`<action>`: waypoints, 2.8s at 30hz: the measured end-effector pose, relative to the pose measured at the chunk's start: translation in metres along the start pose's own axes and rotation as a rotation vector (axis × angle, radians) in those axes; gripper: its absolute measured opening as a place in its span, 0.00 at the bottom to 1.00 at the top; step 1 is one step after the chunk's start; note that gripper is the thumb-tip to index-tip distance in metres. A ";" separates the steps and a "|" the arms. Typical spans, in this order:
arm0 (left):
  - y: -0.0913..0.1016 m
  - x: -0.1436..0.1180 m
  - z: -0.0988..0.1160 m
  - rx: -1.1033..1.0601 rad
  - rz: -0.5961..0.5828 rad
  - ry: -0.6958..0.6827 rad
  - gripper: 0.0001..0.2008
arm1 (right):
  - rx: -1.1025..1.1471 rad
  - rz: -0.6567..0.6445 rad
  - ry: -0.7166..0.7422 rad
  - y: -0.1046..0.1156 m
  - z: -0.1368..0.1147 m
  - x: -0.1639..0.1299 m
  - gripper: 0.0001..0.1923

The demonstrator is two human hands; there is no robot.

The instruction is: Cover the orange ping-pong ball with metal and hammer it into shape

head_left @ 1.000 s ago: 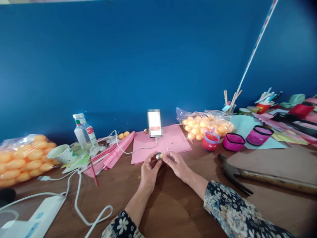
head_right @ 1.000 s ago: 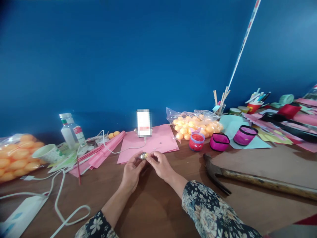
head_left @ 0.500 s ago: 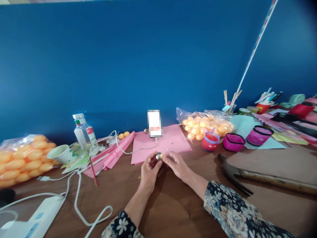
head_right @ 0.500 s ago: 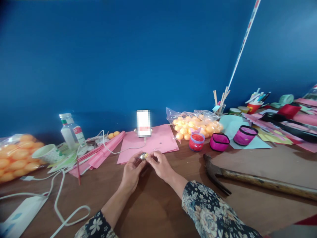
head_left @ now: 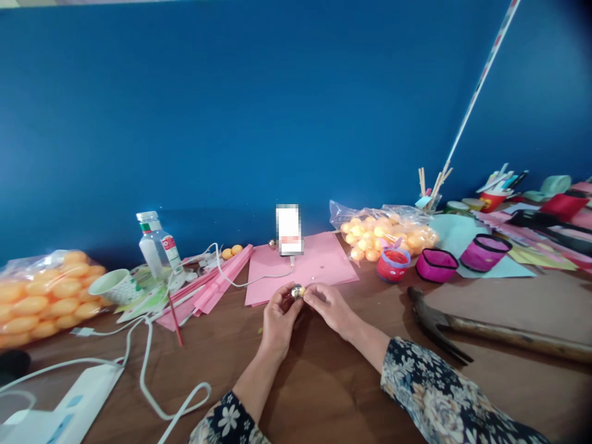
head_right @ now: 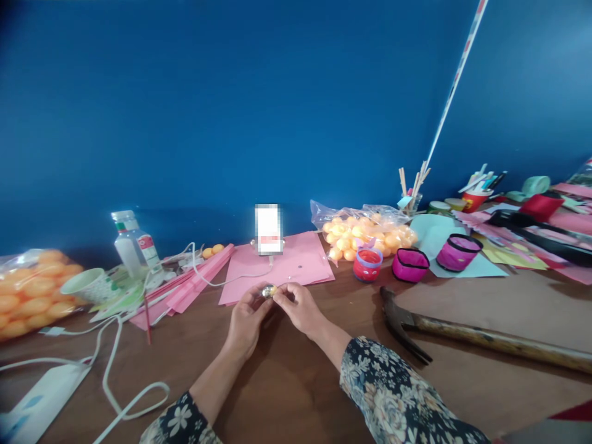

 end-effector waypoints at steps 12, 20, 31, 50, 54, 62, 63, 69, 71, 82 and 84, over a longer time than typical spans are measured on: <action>0.000 0.000 -0.001 -0.012 -0.003 -0.005 0.20 | 0.058 -0.002 -0.036 -0.001 0.008 0.000 0.13; -0.001 0.000 0.000 -0.014 -0.018 -0.010 0.21 | 0.077 -0.007 -0.044 -0.001 0.006 0.001 0.12; -0.001 0.001 -0.003 -0.036 -0.013 0.001 0.21 | 0.102 -0.025 -0.036 -0.002 0.005 0.001 0.12; -0.002 0.000 0.000 -0.036 -0.009 -0.005 0.21 | 0.105 -0.032 -0.048 -0.001 0.008 0.001 0.11; -0.002 0.000 0.000 -0.040 -0.009 -0.001 0.21 | 0.140 -0.042 -0.054 -0.003 0.008 0.002 0.11; -0.001 0.000 -0.001 -0.024 -0.009 -0.010 0.21 | 0.151 -0.029 -0.071 -0.003 0.009 0.002 0.12; -0.001 0.000 -0.001 -0.023 -0.011 -0.013 0.21 | 0.154 -0.031 -0.075 -0.003 0.008 0.002 0.12; -0.002 0.001 -0.004 -0.007 -0.026 -0.010 0.23 | 0.285 -0.089 -0.171 -0.007 0.010 0.002 0.15; -0.001 0.001 -0.004 0.017 -0.028 -0.028 0.23 | 0.325 -0.115 -0.206 -0.008 0.012 0.002 0.17; 0.001 0.003 -0.005 0.086 -0.024 -0.049 0.24 | 0.397 -0.190 -0.266 -0.008 0.016 0.001 0.20; 0.001 0.003 -0.005 0.092 -0.027 -0.048 0.24 | 0.403 -0.193 -0.264 -0.008 0.016 0.001 0.20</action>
Point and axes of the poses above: each hand's wrist, its own x-axis towards the middle knuckle, its own y-axis out of the back of the hand, z = x × y, the point moved 9 cm from there along x, towards the middle knuckle
